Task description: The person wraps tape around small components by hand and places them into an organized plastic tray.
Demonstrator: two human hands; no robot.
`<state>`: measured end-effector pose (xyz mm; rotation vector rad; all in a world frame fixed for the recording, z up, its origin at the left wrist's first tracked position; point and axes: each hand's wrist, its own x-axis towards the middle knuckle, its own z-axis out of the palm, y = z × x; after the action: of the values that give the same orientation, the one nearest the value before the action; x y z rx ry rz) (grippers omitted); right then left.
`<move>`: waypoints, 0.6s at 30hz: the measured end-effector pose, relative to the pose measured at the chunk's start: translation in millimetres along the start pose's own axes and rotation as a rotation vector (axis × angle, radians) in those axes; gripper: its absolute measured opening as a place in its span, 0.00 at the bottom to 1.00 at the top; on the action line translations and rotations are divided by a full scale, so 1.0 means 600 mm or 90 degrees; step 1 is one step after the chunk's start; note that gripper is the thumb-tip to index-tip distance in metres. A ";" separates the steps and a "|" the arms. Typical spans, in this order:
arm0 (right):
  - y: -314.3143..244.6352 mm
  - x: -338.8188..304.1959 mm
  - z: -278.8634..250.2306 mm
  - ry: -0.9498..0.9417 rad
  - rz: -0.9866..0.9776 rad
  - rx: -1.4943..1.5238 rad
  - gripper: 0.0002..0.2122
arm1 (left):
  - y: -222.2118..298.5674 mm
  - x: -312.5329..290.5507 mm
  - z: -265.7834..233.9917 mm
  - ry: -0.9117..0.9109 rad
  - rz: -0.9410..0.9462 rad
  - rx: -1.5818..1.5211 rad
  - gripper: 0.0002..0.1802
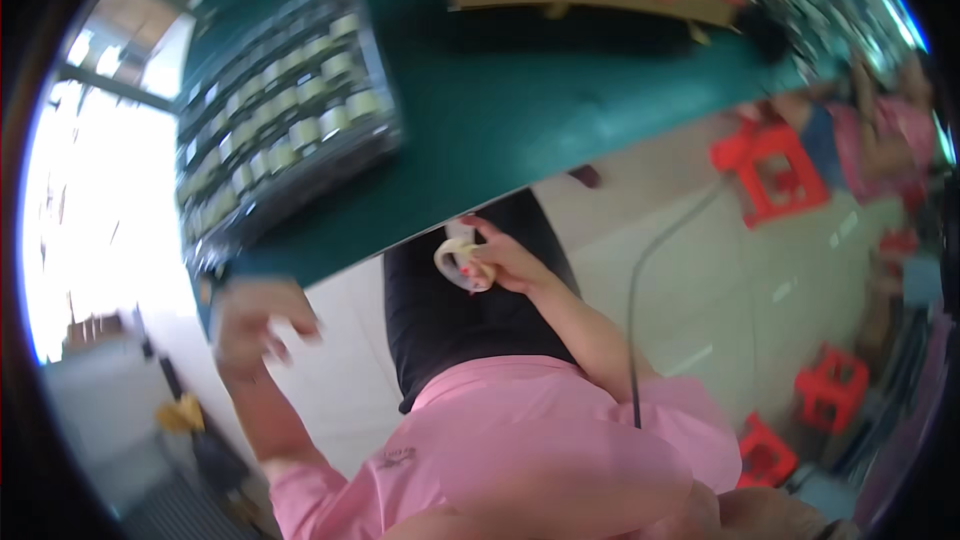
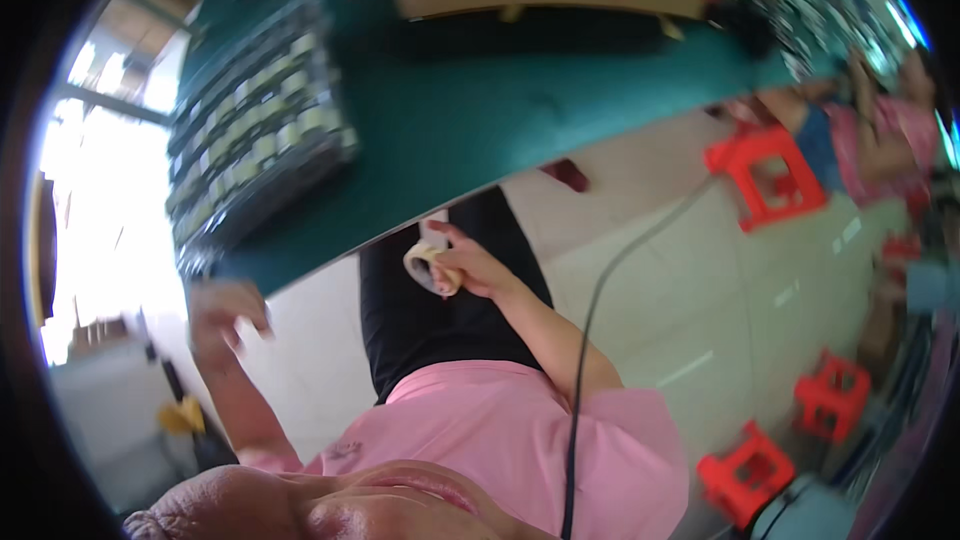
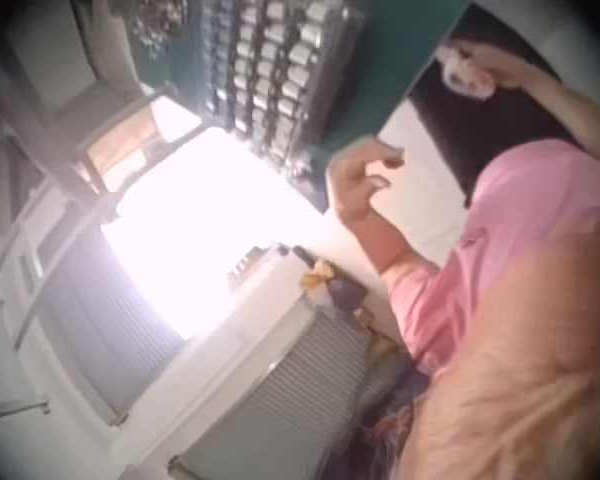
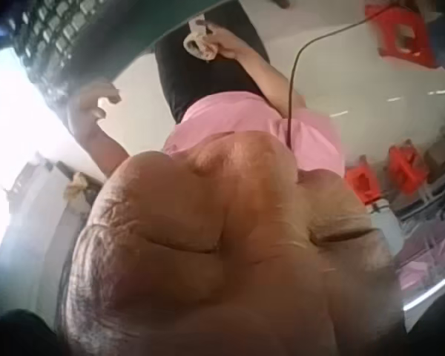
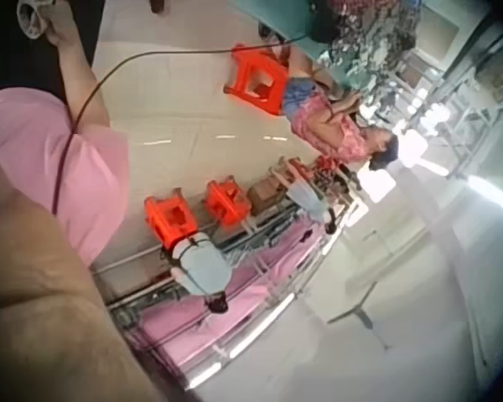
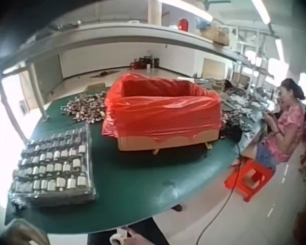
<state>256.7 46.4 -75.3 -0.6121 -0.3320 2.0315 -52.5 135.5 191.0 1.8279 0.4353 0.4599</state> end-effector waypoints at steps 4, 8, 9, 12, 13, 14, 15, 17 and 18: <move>-0.014 -0.005 -0.002 -0.042 -0.045 0.085 0.30 | -0.155 0.012 0.168 -0.112 -0.326 0.146 0.15; -0.048 -0.031 -0.025 -0.002 -0.069 0.085 0.28 | -0.359 0.032 0.198 0.045 -0.210 0.550 0.18; -0.053 -0.035 -0.029 0.015 -0.068 0.067 0.28 | -0.400 0.043 0.196 0.078 -0.281 0.502 0.20; -0.053 -0.032 -0.049 -0.018 -0.063 0.125 0.27 | -0.461 0.090 0.205 0.094 -0.302 0.473 0.23; -0.050 -0.027 -0.053 -0.057 -0.064 0.163 0.27 | -0.474 0.106 0.209 0.079 -0.260 0.494 0.25; -0.048 -0.021 -0.055 -0.078 -0.065 0.160 0.26 | -0.482 0.129 0.217 0.077 -0.256 0.488 0.25; -0.044 -0.013 -0.055 -0.063 -0.052 0.146 0.26 | -0.489 0.150 0.228 0.013 -0.306 0.534 0.25; -0.039 -0.001 -0.054 -0.020 -0.017 0.111 0.25 | -0.475 0.178 0.253 -0.054 -0.349 0.519 0.25; -0.039 -0.003 -0.055 -0.014 -0.020 0.112 0.25 | -0.461 0.184 0.262 -0.054 -0.340 0.459 0.25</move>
<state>292.7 56.4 -91.7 -0.4722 -0.1720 2.0127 104.4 144.0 -106.7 2.2802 1.0948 -0.1775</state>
